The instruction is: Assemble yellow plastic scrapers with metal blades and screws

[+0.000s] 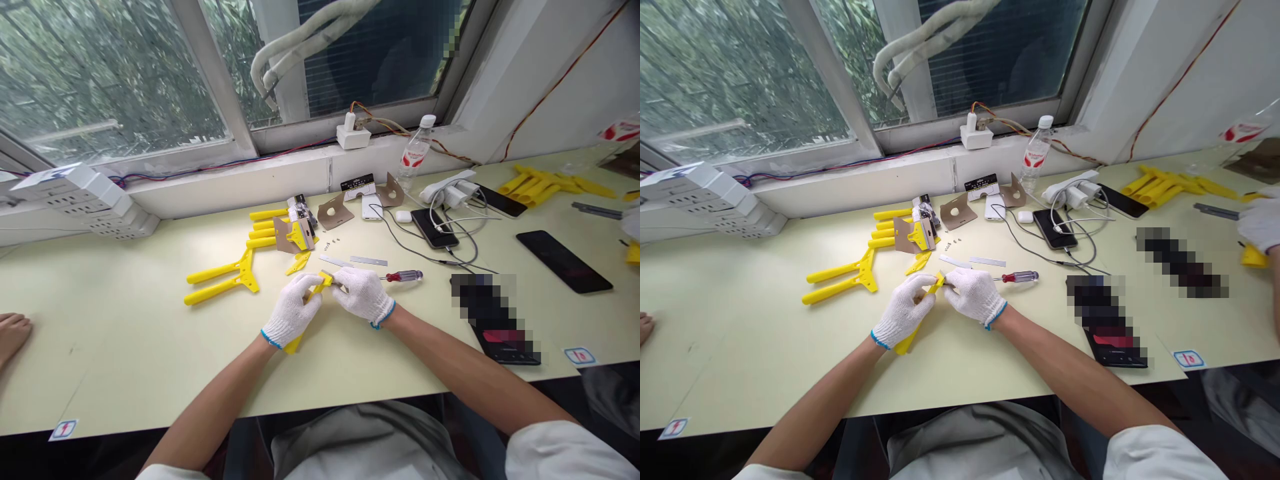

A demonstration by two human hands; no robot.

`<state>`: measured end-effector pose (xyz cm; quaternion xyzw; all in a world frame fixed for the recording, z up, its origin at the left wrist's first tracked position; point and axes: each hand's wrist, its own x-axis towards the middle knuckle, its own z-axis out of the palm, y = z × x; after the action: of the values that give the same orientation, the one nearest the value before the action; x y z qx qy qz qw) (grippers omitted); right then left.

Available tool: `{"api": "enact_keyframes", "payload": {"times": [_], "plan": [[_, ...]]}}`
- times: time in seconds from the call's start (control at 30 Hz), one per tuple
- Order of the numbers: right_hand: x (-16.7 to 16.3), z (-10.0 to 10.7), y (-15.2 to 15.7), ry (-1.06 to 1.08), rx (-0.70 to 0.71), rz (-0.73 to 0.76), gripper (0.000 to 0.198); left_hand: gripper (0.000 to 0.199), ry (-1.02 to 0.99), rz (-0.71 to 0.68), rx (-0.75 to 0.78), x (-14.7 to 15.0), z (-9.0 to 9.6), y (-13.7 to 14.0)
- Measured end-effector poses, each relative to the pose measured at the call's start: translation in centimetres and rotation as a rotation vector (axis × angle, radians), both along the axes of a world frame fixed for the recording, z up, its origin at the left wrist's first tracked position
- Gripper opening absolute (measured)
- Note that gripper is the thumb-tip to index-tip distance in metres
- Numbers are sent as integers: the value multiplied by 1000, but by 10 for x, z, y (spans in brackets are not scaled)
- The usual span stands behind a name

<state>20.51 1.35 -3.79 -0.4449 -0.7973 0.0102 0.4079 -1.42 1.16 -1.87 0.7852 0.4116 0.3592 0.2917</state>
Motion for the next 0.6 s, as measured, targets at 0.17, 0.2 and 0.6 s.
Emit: {"api": "enact_keyframes", "payload": {"times": [0.17, 0.2, 0.6], "plan": [[0, 1, 0, 3, 0, 7, 9, 36, -6, -7, 4, 0, 0, 0], [0, 1, 0, 1, -1, 9, 9, 36, -6, -6, 5, 0, 1, 0], [0, 1, 1, 6, 25, -5, 10, 34, -10, 1, 20, 1, 1, 0]]}}
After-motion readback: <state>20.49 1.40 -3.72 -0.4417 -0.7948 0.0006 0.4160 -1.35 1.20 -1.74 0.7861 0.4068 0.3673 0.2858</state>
